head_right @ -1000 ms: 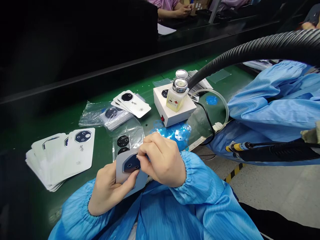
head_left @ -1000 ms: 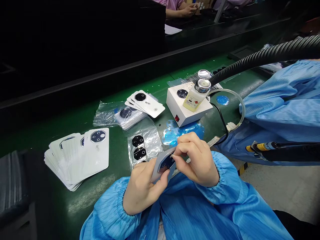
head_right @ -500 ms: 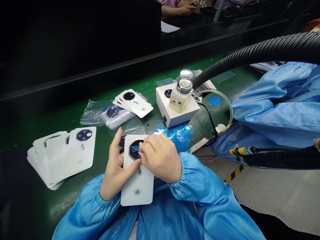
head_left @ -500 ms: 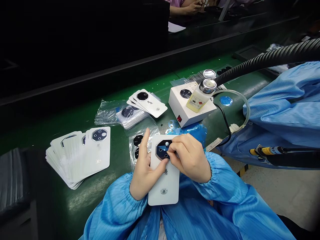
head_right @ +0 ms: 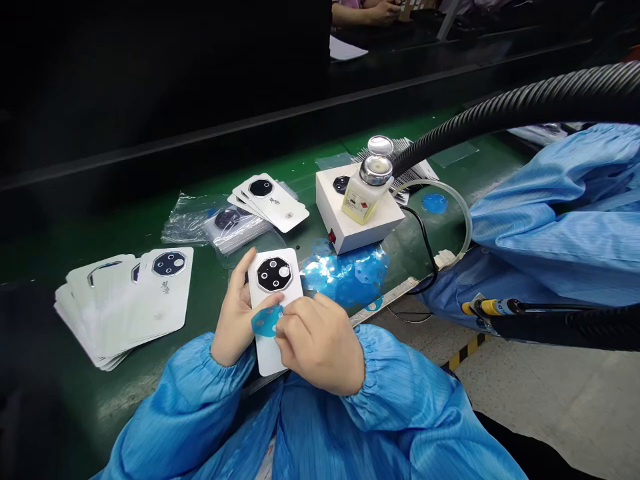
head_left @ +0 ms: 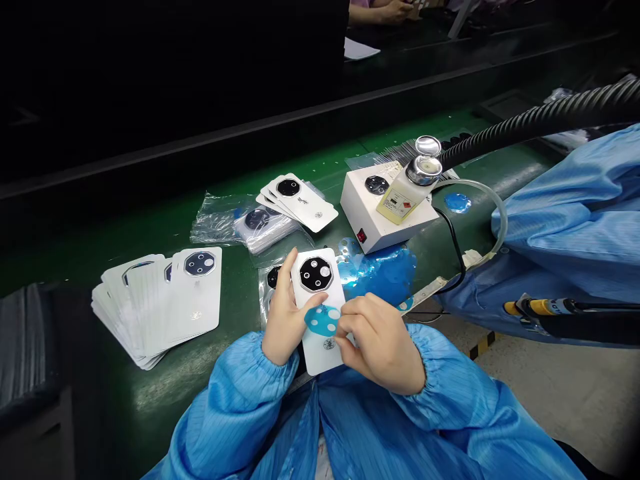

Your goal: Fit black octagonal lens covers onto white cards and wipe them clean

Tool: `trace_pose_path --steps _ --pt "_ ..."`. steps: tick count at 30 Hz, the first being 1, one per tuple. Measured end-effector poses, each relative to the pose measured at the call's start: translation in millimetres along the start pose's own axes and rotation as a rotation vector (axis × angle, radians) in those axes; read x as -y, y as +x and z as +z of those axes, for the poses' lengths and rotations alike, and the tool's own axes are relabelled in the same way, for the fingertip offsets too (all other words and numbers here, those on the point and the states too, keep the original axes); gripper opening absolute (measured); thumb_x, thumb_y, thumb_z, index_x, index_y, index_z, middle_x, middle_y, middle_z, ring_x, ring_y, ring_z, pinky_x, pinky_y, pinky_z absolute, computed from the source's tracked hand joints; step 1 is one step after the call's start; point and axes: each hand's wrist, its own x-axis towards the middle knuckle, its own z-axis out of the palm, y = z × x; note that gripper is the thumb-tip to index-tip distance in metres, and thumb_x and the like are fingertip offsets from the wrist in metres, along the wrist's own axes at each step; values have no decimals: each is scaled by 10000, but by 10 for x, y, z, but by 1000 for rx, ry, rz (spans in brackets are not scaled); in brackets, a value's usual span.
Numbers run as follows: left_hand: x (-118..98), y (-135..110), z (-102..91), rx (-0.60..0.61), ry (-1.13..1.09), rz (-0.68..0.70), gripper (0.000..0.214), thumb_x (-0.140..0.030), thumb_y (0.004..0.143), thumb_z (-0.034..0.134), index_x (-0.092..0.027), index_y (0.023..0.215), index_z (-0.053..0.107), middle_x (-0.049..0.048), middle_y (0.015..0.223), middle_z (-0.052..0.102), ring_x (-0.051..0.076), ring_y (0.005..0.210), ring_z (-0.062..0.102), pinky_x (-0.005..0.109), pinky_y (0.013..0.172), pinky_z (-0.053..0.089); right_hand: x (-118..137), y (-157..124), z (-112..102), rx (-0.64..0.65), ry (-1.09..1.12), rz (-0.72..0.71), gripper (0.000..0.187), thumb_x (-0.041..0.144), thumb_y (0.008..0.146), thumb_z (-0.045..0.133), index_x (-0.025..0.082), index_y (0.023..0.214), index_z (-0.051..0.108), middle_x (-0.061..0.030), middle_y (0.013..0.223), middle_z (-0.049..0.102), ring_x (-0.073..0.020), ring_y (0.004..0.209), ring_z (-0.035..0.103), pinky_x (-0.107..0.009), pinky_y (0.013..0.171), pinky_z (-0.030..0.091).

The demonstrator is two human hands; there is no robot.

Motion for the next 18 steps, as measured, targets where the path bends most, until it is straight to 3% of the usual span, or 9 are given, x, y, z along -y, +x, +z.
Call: trace_pose_path --steps 4,8,10,13,18 --pt "-7 -2 -23 44 -47 -3 830 -230 722 705 -241 1408 237 128 1383 455 279 1197 525 409 976 470 -232 -108 -104 -145 273 275 76 138 842 448 211 820 441 -23 802 562 -130 730 549 -256 607 471" --pt "-106 -94 -11 84 -84 13 800 -223 733 699 -288 1395 255 98 1349 491 245 1108 597 340 879 541 -698 -282 -7 -143 204 508 65 163 869 440 201 816 443 11 731 551 -90 561 516 -221 519 436" --pt "-147 -141 3 94 -91 21 779 -212 736 697 -304 1383 274 89 1386 452 235 1105 600 313 858 552 -896 -379 98 -83 124 542 76 147 837 481 192 776 490 28 652 526 -95 535 495 -222 515 412" --pt "-174 -184 21 110 -91 27 772 -201 735 698 -310 1377 283 82 1403 432 233 1111 598 309 873 548 -1062 -493 245 -9 -20 569 98 119 799 500 182 748 556 -14 716 545 -128 607 490 -259 561 390" --pt "-180 -187 35 128 -96 26 804 -196 734 701 -309 1390 252 102 1408 423 242 1068 624 314 820 575 -1049 -533 299 29 -190 559 153 106 804 485 168 842 619 -105 931 543 -198 753 486 -323 625 381"
